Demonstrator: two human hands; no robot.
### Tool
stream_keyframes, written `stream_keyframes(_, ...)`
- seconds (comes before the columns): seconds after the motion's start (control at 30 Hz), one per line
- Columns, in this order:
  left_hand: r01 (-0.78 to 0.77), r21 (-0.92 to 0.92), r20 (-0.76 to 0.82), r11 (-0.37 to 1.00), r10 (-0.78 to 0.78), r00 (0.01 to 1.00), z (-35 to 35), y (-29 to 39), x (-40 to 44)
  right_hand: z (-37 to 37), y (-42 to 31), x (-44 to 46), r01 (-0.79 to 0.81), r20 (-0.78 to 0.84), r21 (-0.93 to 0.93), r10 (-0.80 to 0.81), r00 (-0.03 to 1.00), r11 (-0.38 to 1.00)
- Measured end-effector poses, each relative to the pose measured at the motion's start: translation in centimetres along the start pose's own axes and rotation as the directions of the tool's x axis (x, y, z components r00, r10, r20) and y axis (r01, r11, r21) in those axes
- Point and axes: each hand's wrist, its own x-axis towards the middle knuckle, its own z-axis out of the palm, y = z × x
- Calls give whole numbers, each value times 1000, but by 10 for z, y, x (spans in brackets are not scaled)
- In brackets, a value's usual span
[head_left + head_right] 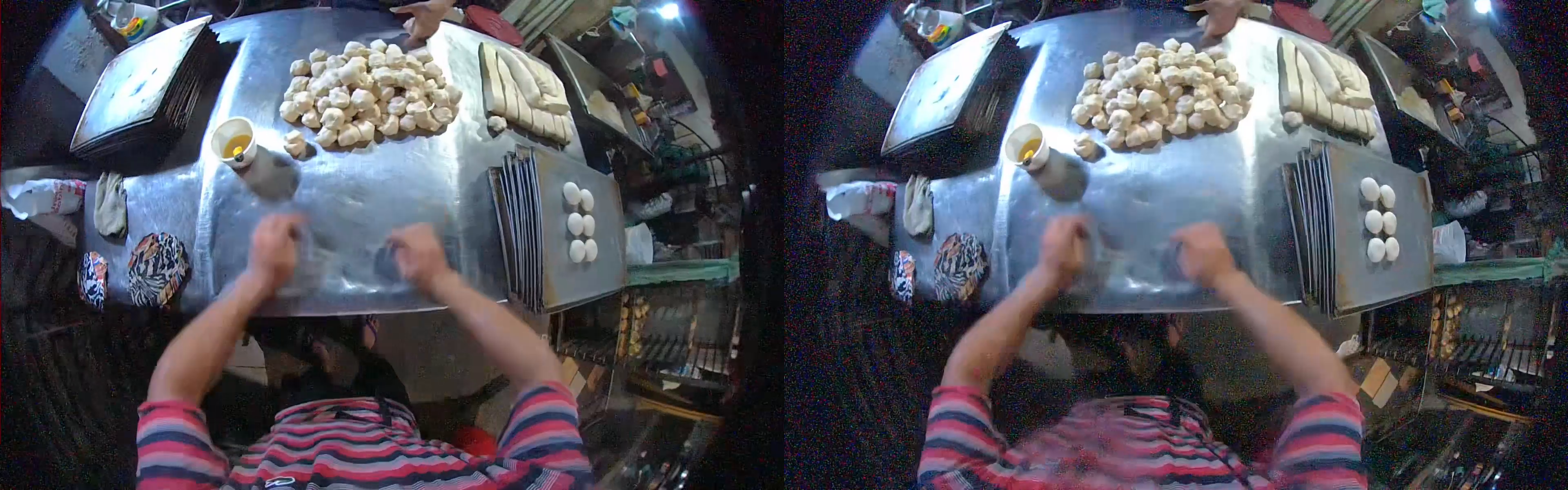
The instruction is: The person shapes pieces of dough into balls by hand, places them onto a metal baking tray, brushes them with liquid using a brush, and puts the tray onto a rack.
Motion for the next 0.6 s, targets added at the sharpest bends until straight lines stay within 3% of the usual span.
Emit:
stream_keyframes(0.1,-222,116,145,968,205,968,6,39,43,26,13,31,68,-103,-110,-79,992,992)
stream_keyframes(0.2,-252,85,163,964,236,958,26,-19,89,29,72,75,76,-37,-125,-81,996,989)
stream_keyframes(0.27,-35,98,27,995,32,999,22,-29,72,13,68,63,-62,16,-148,65,998,987)
stream_keyframes(0.3,2,102,-8,995,-1,1000,18,-23,63,5,64,61,-129,39,-162,137,990,978)
stream_keyframes(0.33,39,103,-44,994,-35,998,14,-17,54,4,50,46,-63,-1,-113,63,998,992)
stream_keyframes(0.4,-19,106,-40,994,24,999,12,14,18,14,15,3,67,-75,-24,-69,995,997)
stream_keyframes(0.5,-120,157,121,980,102,987,22,49,66,26,24,44,128,-119,-153,-147,982,980)
stream_keyframes(0.6,-130,170,59,977,122,991,42,-3,104,17,64,83,48,14,-201,-47,999,978)
